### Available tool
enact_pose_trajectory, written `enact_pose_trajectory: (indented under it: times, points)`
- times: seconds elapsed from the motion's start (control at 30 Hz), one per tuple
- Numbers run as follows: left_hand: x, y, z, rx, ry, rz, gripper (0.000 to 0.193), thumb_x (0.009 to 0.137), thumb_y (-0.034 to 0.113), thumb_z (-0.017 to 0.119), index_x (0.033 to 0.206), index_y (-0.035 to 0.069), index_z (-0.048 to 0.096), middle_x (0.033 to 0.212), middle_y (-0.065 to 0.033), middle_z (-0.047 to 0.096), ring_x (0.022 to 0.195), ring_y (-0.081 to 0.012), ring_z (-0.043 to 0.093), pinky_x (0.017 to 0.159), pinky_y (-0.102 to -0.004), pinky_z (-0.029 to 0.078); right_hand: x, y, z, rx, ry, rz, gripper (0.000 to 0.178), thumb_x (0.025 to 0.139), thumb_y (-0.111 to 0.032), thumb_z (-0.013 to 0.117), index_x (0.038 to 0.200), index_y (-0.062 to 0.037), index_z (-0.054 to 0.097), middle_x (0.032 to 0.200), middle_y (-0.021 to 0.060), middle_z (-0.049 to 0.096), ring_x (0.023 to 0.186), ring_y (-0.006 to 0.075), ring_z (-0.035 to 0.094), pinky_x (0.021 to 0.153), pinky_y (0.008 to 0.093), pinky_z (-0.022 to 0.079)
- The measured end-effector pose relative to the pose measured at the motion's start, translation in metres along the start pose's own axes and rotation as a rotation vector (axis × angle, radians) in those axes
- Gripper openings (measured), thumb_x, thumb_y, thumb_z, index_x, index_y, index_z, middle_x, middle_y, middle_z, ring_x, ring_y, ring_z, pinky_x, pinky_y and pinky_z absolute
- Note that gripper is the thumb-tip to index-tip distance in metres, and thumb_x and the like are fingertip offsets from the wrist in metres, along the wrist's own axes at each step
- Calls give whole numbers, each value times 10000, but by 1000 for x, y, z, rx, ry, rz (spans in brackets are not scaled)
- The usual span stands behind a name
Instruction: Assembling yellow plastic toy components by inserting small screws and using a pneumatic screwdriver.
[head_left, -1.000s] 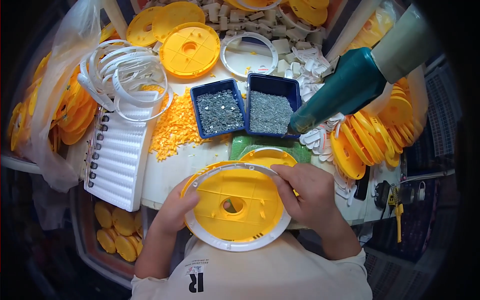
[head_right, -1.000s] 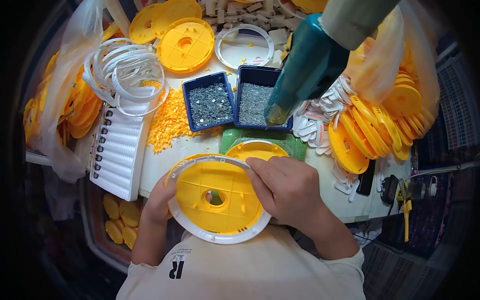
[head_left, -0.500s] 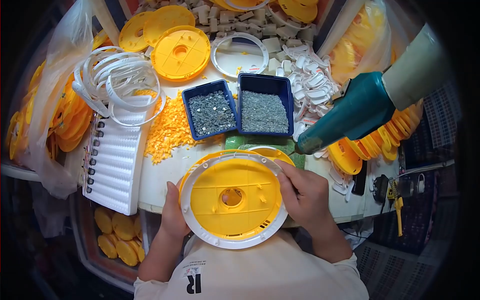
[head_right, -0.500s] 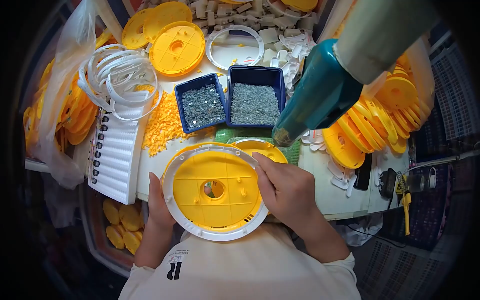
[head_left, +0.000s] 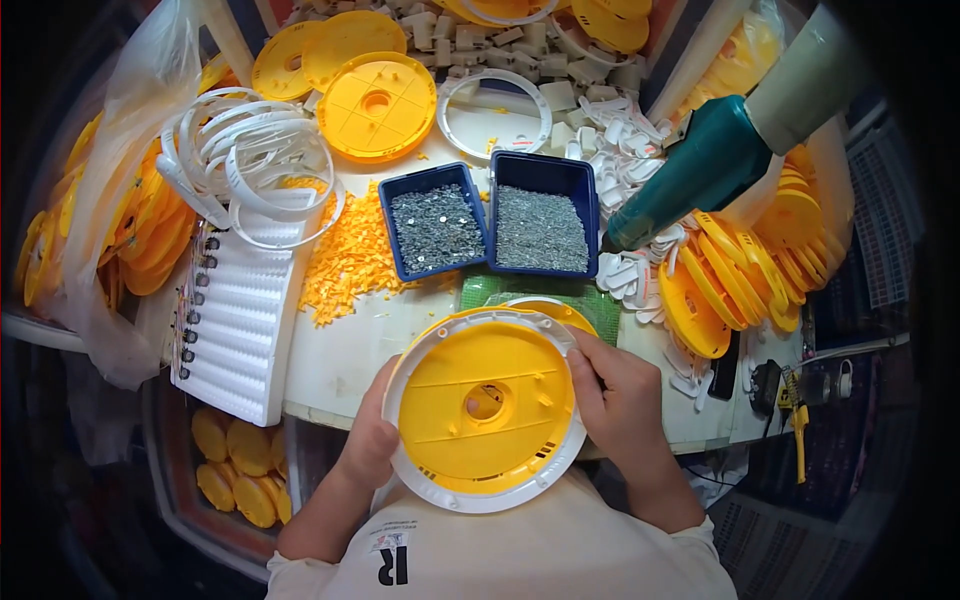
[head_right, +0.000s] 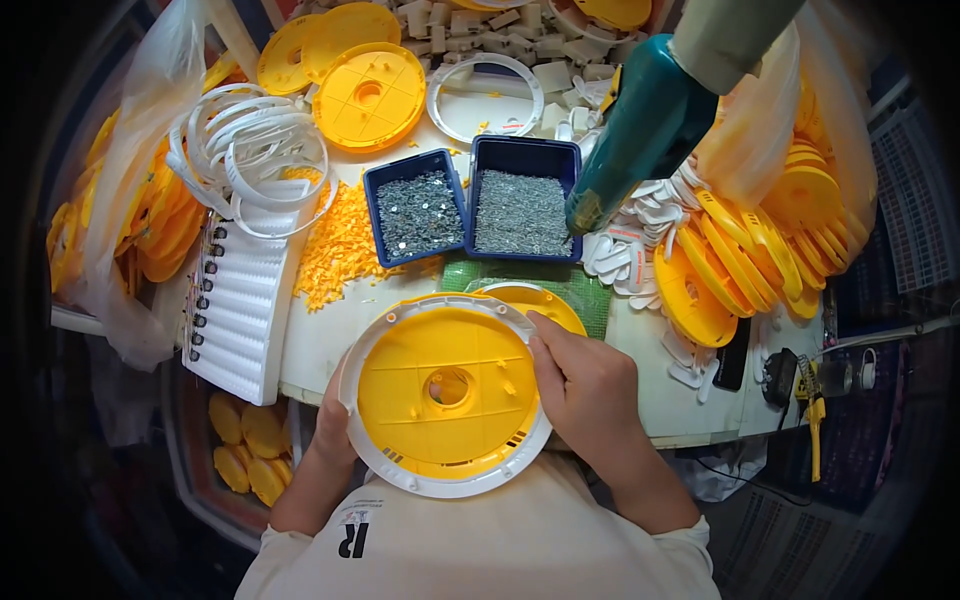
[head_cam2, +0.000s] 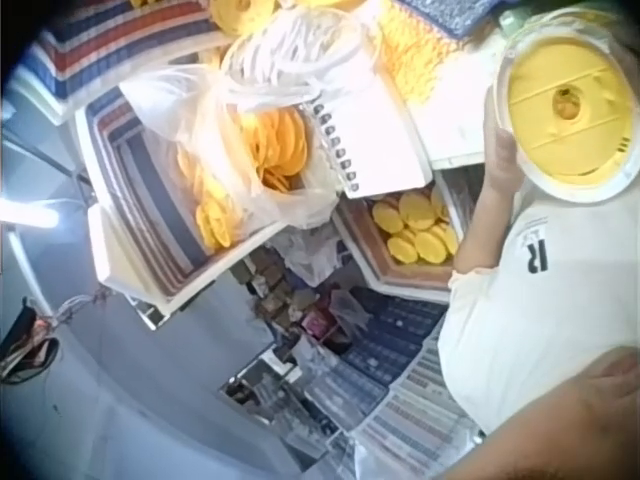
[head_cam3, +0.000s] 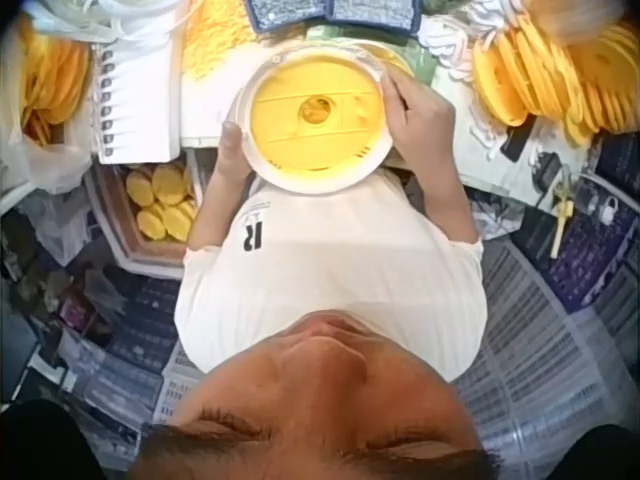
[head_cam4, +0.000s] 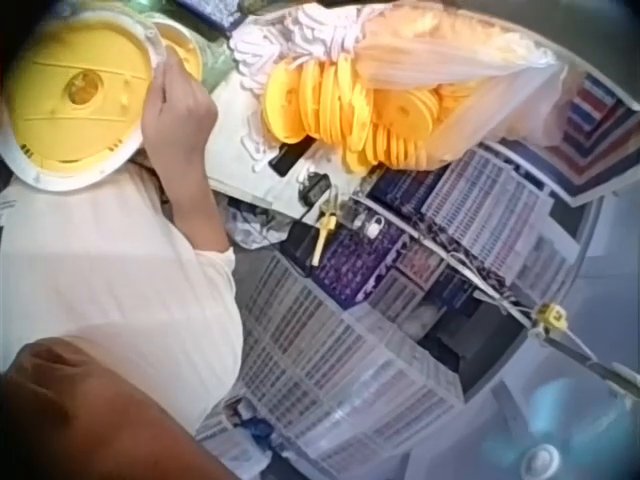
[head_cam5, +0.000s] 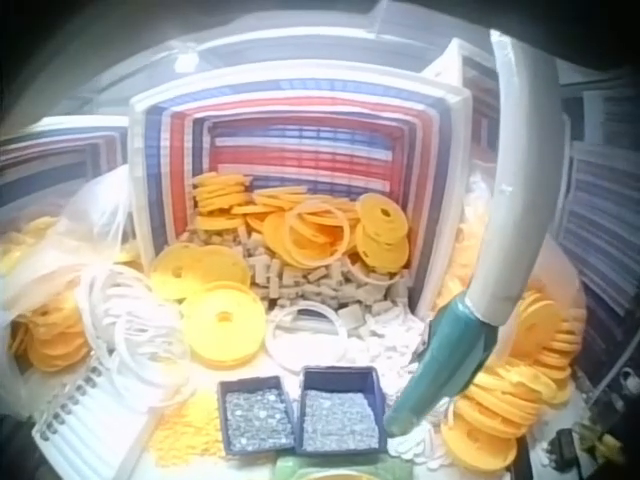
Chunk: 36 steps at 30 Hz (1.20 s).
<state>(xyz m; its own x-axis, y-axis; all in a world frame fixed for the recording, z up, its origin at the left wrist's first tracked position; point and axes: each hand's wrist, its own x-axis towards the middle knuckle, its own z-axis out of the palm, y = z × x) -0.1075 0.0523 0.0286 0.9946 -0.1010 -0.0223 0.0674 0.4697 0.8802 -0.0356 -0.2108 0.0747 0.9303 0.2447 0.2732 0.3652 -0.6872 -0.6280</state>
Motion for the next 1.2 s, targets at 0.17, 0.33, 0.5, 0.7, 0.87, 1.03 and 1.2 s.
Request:
enact_pose_trajectory:
  times: [0.17, 0.33, 0.5, 0.7, 0.87, 1.03, 1.2]
  points:
    - [-5, 23, 2, -10, 4, -159, 737, 963, 270, 678, 1559, -23, 357, 1495, -133, 508, 1395, -219, 488, 1178, -368, 378, -2, 13, 2, 181, -86, 58, 192, 972, -138, 668, 1081, 0, 744, 737, 161, 675, 639, 272, 664, 601, 391, 514]
    - [11, 41, -9, 675, 58, -150, 274, 1026, 184, 598, 1216, -8, 642, 942, -131, 699, 906, -138, 666, 795, -332, 530, -25, 55, 14, 597, -39, 59, 458, 1040, -397, 592, 1119, 46, 678, 1005, 124, 700, 933, 201, 649, 796, 404, 508]
    - [20, 18, 1, 456, 378, 131, 277, 1087, 245, 546, 1000, -4, 629, 743, -46, 587, 720, -76, 522, 642, -304, 452, -41, 88, 7, 394, -140, 287, 640, 971, -333, 709, 1439, 47, 494, 1389, 164, 585, 1297, 241, 555, 1112, 398, 427]
    - [21, -11, 7, 257, 507, 274, 301, 1106, 258, 519, 1005, -5, 625, 743, -30, 576, 724, -71, 508, 634, -304, 439, -49, 53, 18, 793, -194, 180, 883, 862, -309, 846, 1516, 46, 369, 1432, 139, 546, 1302, 232, 551, 1136, 402, 418]
    - [16, -24, 12, 56, 639, 253, 307, 1129, 261, 475, 1232, 6, 613, 1010, 10, 629, 923, -55, 539, 793, -259, 466, -46, 9, 38, 853, -379, 275, 855, 836, -249, 876, 1492, 30, 405, 1431, 131, 556, 1294, 222, 576, 1128, 393, 449]
    - [20, -12, 22, -42, 578, 271, 348, 1142, 258, 438, 1317, 0, 593, 1183, -41, 680, 1089, -91, 604, 930, -261, 493, -45, -13, 48, 940, -352, 301, 726, 873, -113, 821, 1474, 7, 432, 1417, 147, 571, 1278, 227, 597, 1080, 383, 494]
    - [28, -18, 39, 9, 558, 261, 388, 1151, 273, 407, 1359, -22, 547, 1223, -60, 667, 1132, -102, 600, 957, -270, 490, -36, -22, 44, 951, -533, 218, 587, 910, -73, 775, 1434, -15, 517, 1401, 83, 606, 1253, 190, 608, 1081, 359, 485]
